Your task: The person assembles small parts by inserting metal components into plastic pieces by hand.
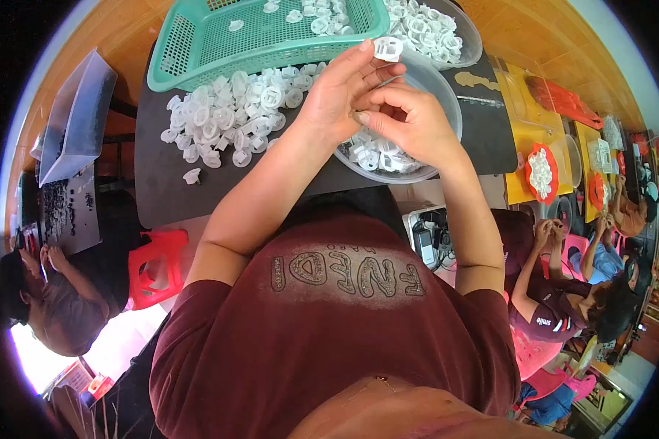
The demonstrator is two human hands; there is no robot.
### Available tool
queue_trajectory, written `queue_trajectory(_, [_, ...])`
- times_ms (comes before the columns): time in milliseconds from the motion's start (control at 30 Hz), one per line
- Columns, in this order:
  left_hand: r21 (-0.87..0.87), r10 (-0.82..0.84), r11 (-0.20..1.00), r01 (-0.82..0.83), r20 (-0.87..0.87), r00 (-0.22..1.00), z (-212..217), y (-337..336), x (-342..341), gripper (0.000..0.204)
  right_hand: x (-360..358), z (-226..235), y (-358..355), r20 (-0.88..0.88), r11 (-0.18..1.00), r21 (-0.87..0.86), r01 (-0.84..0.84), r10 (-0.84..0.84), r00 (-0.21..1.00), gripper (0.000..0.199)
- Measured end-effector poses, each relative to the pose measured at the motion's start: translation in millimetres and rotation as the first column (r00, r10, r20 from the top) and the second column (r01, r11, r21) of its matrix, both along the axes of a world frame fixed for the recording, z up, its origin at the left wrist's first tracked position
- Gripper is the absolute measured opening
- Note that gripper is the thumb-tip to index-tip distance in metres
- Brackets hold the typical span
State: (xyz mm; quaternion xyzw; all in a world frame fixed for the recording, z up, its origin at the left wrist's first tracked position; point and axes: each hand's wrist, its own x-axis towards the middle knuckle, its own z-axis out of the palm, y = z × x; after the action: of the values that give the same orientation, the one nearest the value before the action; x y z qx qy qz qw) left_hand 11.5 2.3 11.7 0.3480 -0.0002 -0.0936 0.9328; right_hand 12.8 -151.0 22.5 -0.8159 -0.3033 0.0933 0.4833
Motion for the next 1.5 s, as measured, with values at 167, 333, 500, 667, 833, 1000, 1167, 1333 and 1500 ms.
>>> queue_trajectory(167, [-0.089, 0.011, 0.996, -0.011, 0.008, 1.0, -2, 2, 3, 0.039, 4, -8, 1, 0.137, 0.988, 0.14, -0.066, 0.046, 0.989, 0.012])
queue_trajectory(333, [-0.08, 0.006, 0.997, -0.006, -0.011, 1.0, -2, 1, 4, 0.037, 4, -11, 1, -0.069, 0.983, 0.186, -0.004, 0.017, 0.997, 0.014])
queue_trajectory(500, [-0.115, -0.023, 0.993, 0.025, 0.022, 1.0, -5, 3, 5, 0.035, 6, -15, -2, -0.218, 0.974, 0.226, -0.023, 0.074, 0.973, 0.014])
queue_trajectory(667, [-0.092, -0.007, 0.996, 0.008, 0.012, 1.0, -6, 2, 4, 0.035, 9, -18, -3, -0.399, 0.955, 0.296, 0.006, 0.118, 0.909, 0.014])
queue_trajectory(833, [-0.075, -0.013, 0.997, 0.012, -0.015, 1.0, -5, 0, 2, 0.039, 5, -14, -1, -0.431, 0.947, 0.321, 0.018, 0.129, 0.893, 0.013])
queue_trajectory(1000, [-0.087, -0.077, 0.993, 0.077, 0.003, 0.997, -11, 5, 9, 0.042, 0, -5, -2, -0.333, 0.971, 0.24, 0.009, 0.073, 0.94, 0.014])
queue_trajectory(1167, [-0.144, -0.035, 0.989, 0.042, 0.049, 0.998, -9, 11, 9, 0.041, -4, -5, 2, -0.296, 0.968, 0.249, 0.039, 0.038, 0.954, 0.012])
queue_trajectory(1333, [-0.144, -0.011, 0.989, 0.019, 0.057, 0.998, -9, 6, 8, 0.038, -6, -6, -2, -0.229, 0.966, 0.252, 0.05, 0.009, 0.973, 0.014])
queue_trajectory(1500, [-0.035, 0.08, 0.996, -0.077, 0.101, 0.992, -6, 1, 6, 0.034, -8, -2, -11, -0.111, 0.963, 0.263, 0.054, -0.025, 0.994, 0.011])
